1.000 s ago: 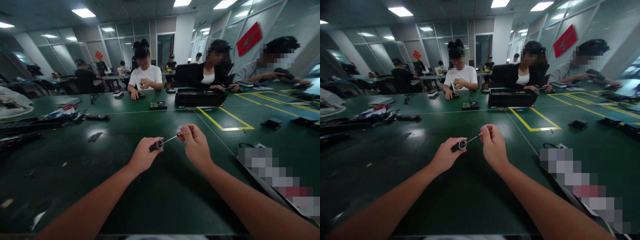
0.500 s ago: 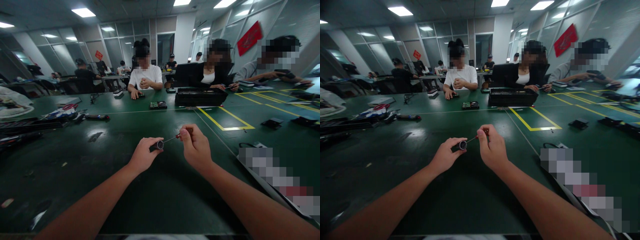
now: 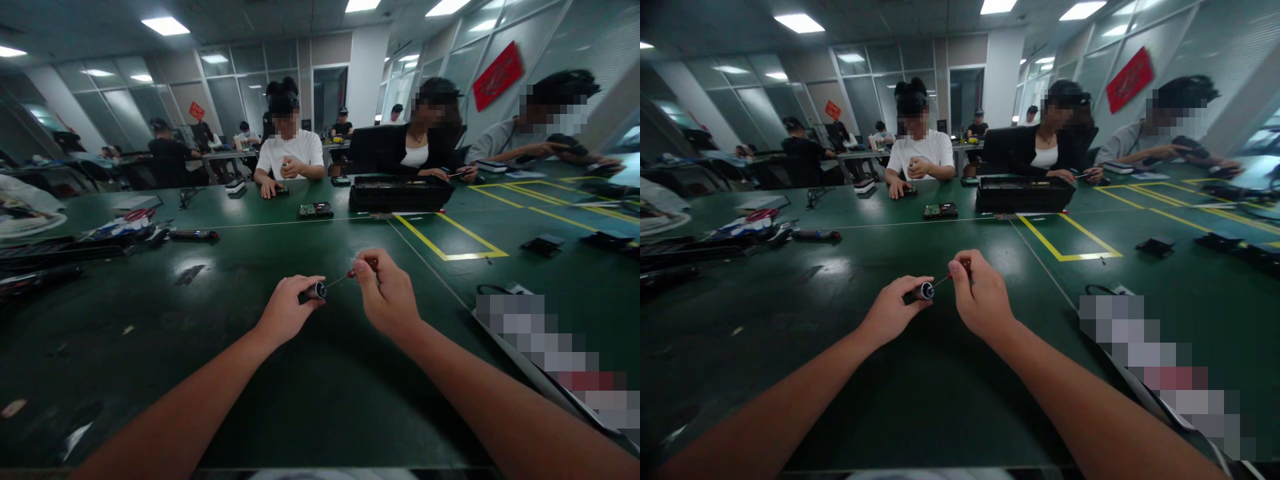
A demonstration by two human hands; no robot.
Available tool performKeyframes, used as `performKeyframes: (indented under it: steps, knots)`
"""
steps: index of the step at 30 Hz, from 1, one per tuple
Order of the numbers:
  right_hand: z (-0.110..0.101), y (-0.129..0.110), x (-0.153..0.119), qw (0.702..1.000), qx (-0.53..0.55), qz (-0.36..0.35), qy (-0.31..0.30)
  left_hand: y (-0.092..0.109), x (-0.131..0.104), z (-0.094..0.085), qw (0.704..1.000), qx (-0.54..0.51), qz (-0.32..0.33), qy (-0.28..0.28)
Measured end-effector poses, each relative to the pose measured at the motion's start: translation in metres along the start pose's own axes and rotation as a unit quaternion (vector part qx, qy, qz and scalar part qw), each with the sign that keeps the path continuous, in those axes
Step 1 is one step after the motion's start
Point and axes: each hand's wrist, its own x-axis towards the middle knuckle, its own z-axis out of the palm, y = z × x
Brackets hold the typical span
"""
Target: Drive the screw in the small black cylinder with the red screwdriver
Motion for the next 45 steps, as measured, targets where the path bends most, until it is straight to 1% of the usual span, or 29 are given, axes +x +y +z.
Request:
performKeyframes:
  steps: [5,9,12,15,17,20,22,23,25,28,30,32,34,36,39,42,45]
  knots:
    - [0.000,0.000,0.002,1.000,-0.011,0.006,-0.004,-0.001,0.000,-0.001,1.000,-0.010,-0.011,-0.009]
    - [-0.001,0.001,0.004,0.999,-0.033,0.025,0.013,-0.001,0.000,-0.001,0.999,-0.033,-0.028,-0.012]
    - [-0.002,0.000,0.003,0.999,-0.032,0.027,0.025,-0.003,0.002,-0.002,0.998,-0.049,-0.044,0.004]
    - [-0.003,0.000,0.003,0.999,-0.028,0.025,0.028,-0.005,0.006,-0.005,0.991,-0.113,-0.069,0.027]
    - [-0.004,-0.001,0.003,0.999,-0.024,0.021,0.029,-0.004,0.009,-0.010,0.977,-0.186,-0.095,0.044]
    - [-0.005,-0.001,0.003,0.999,-0.022,0.017,0.029,0.004,0.011,-0.020,0.937,-0.311,-0.140,0.071]
    - [-0.005,-0.001,0.003,0.999,-0.019,0.017,0.027,0.013,0.010,-0.029,0.917,-0.362,-0.155,0.067]
    - [-0.005,-0.001,0.003,0.999,-0.017,0.017,0.025,0.017,0.009,-0.034,0.916,-0.366,-0.158,0.049]
    - [-0.004,0.000,0.003,1.000,-0.014,0.017,0.023,0.024,0.007,-0.043,0.930,-0.329,-0.162,-0.011]
    - [-0.003,0.000,0.003,0.999,-0.013,0.013,0.026,0.032,0.005,-0.050,0.964,-0.176,-0.159,-0.123]
    - [-0.002,0.000,0.003,0.999,-0.012,0.009,0.028,0.036,0.004,-0.049,0.974,-0.060,-0.134,-0.175]
    - [-0.002,-0.001,0.003,1.000,-0.012,0.005,0.025,0.038,0.003,-0.044,0.973,0.033,-0.096,-0.209]
    - [-0.002,-0.001,0.003,1.000,-0.012,0.002,0.020,0.036,0.002,-0.035,0.965,0.107,-0.059,-0.233]
    - [-0.002,-0.001,0.003,1.000,-0.012,0.001,0.016,0.032,0.002,-0.025,0.954,0.161,-0.030,-0.252]
    - [-0.002,-0.001,0.002,1.000,-0.013,0.003,0.013,0.027,0.002,-0.015,0.944,0.194,0.001,-0.266]
    - [-0.002,0.000,0.001,1.000,-0.014,0.003,0.009,0.027,0.004,-0.014,0.940,0.199,0.012,-0.276]
    - [-0.002,-0.001,0.001,1.000,-0.015,0.009,0.005,0.024,0.006,-0.023,0.945,0.180,-0.006,-0.275]
